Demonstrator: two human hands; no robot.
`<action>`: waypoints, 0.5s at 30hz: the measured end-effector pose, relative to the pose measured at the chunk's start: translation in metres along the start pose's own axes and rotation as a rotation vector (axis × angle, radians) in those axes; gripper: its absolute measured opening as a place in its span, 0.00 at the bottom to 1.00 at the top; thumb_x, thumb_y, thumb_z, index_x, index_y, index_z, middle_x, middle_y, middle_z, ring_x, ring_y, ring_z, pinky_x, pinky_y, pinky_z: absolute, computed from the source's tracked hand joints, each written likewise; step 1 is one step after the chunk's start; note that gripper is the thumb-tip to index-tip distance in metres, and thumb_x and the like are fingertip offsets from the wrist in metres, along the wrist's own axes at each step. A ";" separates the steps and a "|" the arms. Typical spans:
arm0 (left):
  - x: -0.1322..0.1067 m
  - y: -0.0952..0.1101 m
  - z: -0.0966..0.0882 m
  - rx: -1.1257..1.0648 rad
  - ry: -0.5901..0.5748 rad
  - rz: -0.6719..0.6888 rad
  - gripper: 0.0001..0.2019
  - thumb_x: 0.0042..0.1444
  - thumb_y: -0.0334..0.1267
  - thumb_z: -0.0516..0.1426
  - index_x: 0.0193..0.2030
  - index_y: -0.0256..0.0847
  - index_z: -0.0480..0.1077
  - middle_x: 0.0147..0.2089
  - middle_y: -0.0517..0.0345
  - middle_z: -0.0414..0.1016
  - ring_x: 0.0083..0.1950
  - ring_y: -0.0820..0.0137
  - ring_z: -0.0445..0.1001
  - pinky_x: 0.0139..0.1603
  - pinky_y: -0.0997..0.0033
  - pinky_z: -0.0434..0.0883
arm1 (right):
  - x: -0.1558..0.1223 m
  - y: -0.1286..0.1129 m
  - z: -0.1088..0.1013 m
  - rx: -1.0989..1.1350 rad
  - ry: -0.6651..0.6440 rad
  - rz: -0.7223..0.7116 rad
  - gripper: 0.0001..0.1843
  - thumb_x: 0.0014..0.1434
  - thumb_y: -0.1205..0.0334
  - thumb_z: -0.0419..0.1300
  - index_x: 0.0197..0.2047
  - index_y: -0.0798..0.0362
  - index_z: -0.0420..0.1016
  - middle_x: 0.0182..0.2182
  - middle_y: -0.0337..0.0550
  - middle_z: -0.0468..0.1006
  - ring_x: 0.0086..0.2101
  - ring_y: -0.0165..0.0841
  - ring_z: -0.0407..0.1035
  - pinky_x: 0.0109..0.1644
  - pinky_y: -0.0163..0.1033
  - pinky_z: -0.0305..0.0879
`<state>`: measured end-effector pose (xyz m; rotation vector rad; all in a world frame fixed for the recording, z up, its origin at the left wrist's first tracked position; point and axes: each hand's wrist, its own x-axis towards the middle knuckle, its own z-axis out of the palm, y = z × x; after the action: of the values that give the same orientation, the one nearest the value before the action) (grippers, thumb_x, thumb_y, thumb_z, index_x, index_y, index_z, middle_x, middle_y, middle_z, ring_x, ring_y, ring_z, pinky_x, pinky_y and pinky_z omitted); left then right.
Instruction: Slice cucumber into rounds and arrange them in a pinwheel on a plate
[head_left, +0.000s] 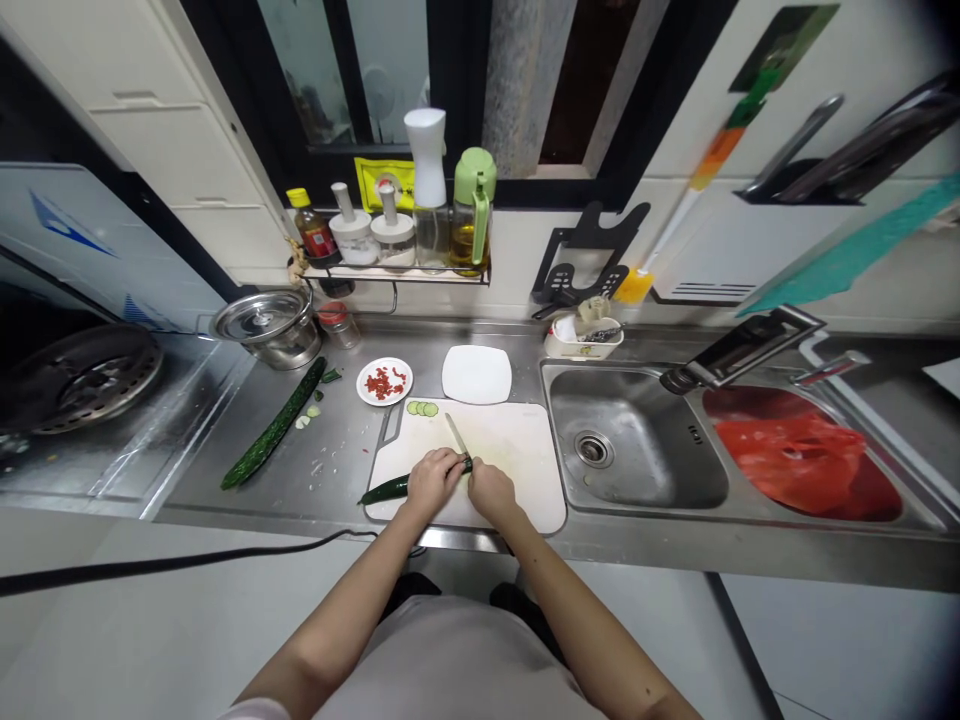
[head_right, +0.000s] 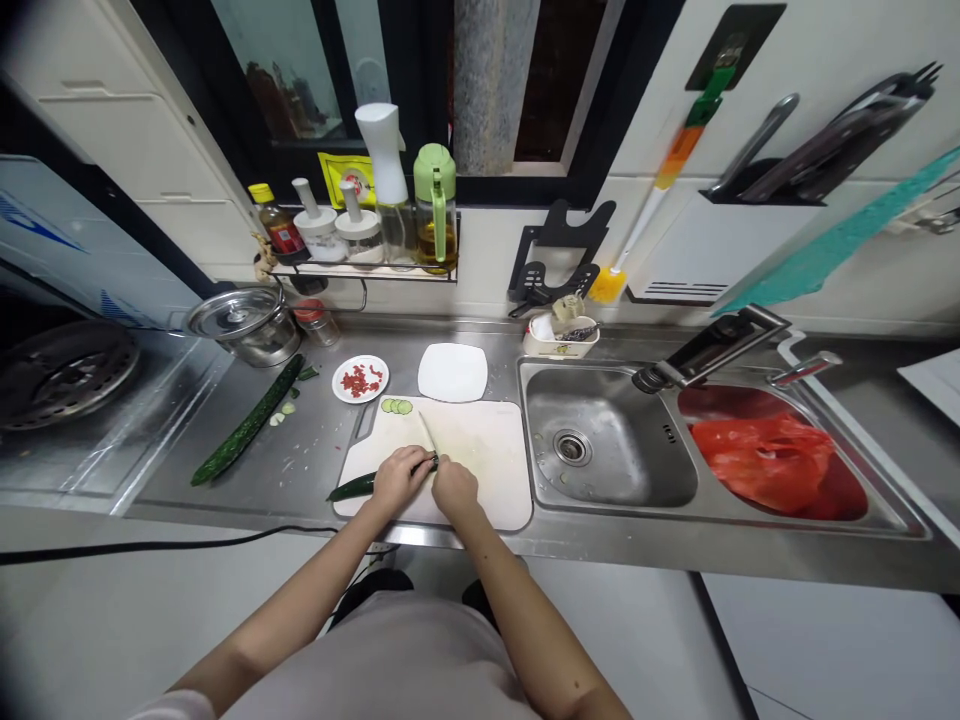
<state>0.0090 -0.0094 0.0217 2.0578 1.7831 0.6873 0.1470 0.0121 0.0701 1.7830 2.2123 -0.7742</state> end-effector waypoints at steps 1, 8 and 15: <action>0.000 0.000 0.000 0.000 -0.002 -0.002 0.10 0.63 0.41 0.52 0.44 0.47 0.74 0.42 0.58 0.76 0.46 0.69 0.72 0.46 0.69 0.69 | -0.001 0.000 0.000 -0.003 -0.003 0.002 0.17 0.66 0.67 0.42 0.52 0.57 0.66 0.40 0.55 0.78 0.45 0.39 0.73 0.44 0.39 0.64; 0.000 -0.001 0.001 -0.009 0.007 -0.001 0.10 0.63 0.41 0.52 0.46 0.47 0.74 0.43 0.58 0.76 0.46 0.69 0.71 0.46 0.70 0.69 | -0.020 0.007 0.004 -0.060 -0.057 0.032 0.17 0.64 0.70 0.43 0.52 0.58 0.66 0.41 0.56 0.78 0.43 0.41 0.74 0.42 0.40 0.64; 0.000 -0.002 0.003 -0.019 0.007 -0.010 0.10 0.63 0.40 0.53 0.45 0.47 0.75 0.43 0.58 0.76 0.46 0.69 0.71 0.46 0.70 0.69 | -0.041 0.017 0.009 -0.068 -0.121 0.097 0.15 0.66 0.68 0.44 0.51 0.57 0.65 0.39 0.57 0.78 0.43 0.41 0.74 0.41 0.40 0.63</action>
<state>0.0087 -0.0085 0.0184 2.0352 1.7823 0.7075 0.1718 -0.0251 0.0772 1.7486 2.0355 -0.7558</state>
